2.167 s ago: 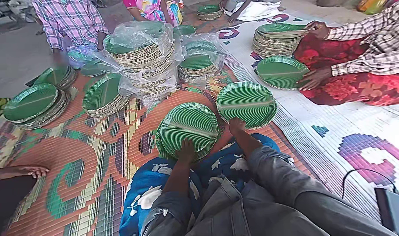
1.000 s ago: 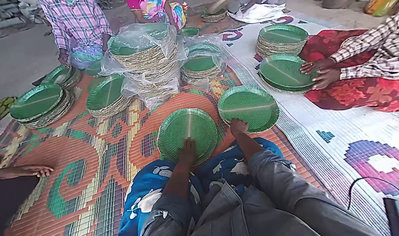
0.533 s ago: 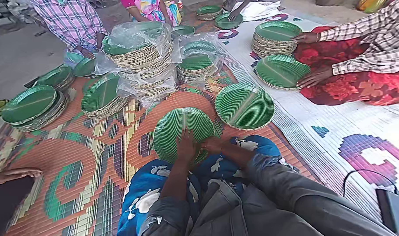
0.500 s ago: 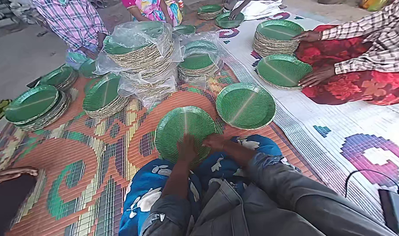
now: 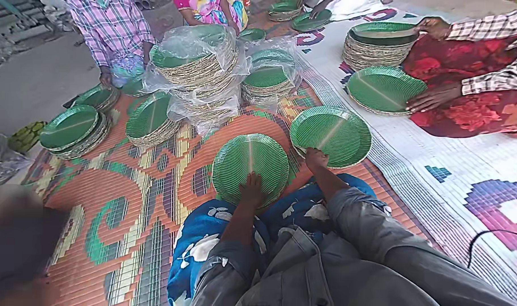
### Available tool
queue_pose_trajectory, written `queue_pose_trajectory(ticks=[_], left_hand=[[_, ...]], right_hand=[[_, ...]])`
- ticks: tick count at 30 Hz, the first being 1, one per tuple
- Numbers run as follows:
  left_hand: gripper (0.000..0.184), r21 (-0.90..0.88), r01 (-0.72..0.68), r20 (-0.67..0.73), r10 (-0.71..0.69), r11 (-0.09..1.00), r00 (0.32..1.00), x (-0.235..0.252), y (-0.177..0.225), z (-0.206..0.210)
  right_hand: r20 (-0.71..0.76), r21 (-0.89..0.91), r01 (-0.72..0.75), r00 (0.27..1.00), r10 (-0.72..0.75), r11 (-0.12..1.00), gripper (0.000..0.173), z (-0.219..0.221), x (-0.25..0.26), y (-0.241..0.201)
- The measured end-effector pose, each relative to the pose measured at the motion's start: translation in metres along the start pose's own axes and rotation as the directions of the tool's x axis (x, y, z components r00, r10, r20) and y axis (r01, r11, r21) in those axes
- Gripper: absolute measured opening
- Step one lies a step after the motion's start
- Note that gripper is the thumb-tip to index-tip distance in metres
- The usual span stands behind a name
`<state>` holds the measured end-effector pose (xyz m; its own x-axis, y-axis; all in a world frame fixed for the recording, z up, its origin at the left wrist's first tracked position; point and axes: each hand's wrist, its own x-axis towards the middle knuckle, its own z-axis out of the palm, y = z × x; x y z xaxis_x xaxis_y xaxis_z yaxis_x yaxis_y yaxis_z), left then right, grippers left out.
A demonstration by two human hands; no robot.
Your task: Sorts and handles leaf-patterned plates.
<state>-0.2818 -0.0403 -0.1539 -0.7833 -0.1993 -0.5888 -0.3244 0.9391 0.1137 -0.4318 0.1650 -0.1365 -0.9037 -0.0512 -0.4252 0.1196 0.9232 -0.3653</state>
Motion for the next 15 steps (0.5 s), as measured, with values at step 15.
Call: queue_pose_trajectory(ticks=[15], left_hand=[[0.064, -0.962, 0.134, -0.139, -0.849, 0.238, 0.51, 0.014, -0.054, -0.021]], right_hand=[[0.433, -0.073, 0.84, 0.513, -0.741, 0.538, 0.045, 0.067, -0.038, -0.021]])
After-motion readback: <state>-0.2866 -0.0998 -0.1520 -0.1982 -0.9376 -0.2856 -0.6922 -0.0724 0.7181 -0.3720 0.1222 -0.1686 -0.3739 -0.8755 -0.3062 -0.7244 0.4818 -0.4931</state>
